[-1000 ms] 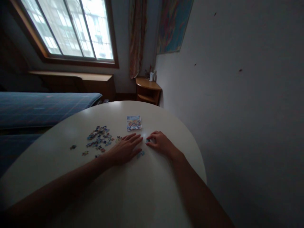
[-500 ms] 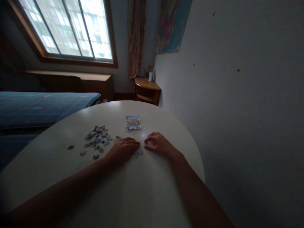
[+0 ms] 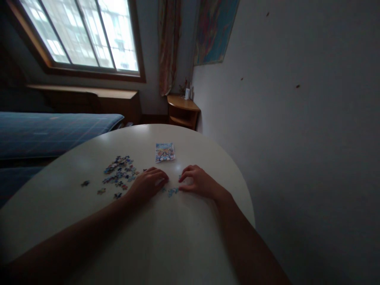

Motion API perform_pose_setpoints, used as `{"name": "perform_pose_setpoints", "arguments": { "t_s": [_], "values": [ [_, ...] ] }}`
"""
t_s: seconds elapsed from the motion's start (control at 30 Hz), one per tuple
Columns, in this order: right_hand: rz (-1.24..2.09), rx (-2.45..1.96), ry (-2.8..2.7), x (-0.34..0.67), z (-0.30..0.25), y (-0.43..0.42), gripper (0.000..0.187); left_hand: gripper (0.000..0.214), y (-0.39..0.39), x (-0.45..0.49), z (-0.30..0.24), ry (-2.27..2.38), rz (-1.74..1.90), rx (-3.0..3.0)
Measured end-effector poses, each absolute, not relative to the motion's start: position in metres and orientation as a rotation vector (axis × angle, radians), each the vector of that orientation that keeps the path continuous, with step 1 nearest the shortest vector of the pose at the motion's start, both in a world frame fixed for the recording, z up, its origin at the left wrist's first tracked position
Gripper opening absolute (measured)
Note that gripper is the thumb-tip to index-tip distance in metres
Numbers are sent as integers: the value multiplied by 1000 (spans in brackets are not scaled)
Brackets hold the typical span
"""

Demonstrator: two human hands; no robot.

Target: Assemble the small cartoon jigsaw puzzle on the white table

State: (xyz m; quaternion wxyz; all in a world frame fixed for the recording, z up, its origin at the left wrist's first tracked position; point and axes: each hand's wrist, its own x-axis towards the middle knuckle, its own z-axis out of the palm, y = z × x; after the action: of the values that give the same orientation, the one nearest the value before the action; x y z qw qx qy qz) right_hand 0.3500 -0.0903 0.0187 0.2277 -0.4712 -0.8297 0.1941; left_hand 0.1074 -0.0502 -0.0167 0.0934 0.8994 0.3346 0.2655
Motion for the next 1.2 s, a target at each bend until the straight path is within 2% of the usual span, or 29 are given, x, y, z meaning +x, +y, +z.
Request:
{"name": "perform_pose_setpoints", "arguments": {
  "t_s": [0.17,0.3,0.5,0.67,0.93,1.2],
  "values": [
    [522,-1309,-2358,338,19,-94,26,17,-52,98,-13,704,670,2758],
    [505,-1316,-2397,340,16,-92,14,25,-56,97,-11,644,581,2790],
    [491,-1295,-2410,343,18,-93,12,17,-48,89,-7,598,582,2792],
    [402,-1316,-2339,338,13,-91,20,10,-32,73,-4,720,759,2785],
    [231,-1369,-2324,318,-10,-83,33,16,-25,68,-10,636,702,2848],
    [221,-1403,-2296,315,-8,-82,12,15,-25,66,-9,559,625,2898]
  ]
}}
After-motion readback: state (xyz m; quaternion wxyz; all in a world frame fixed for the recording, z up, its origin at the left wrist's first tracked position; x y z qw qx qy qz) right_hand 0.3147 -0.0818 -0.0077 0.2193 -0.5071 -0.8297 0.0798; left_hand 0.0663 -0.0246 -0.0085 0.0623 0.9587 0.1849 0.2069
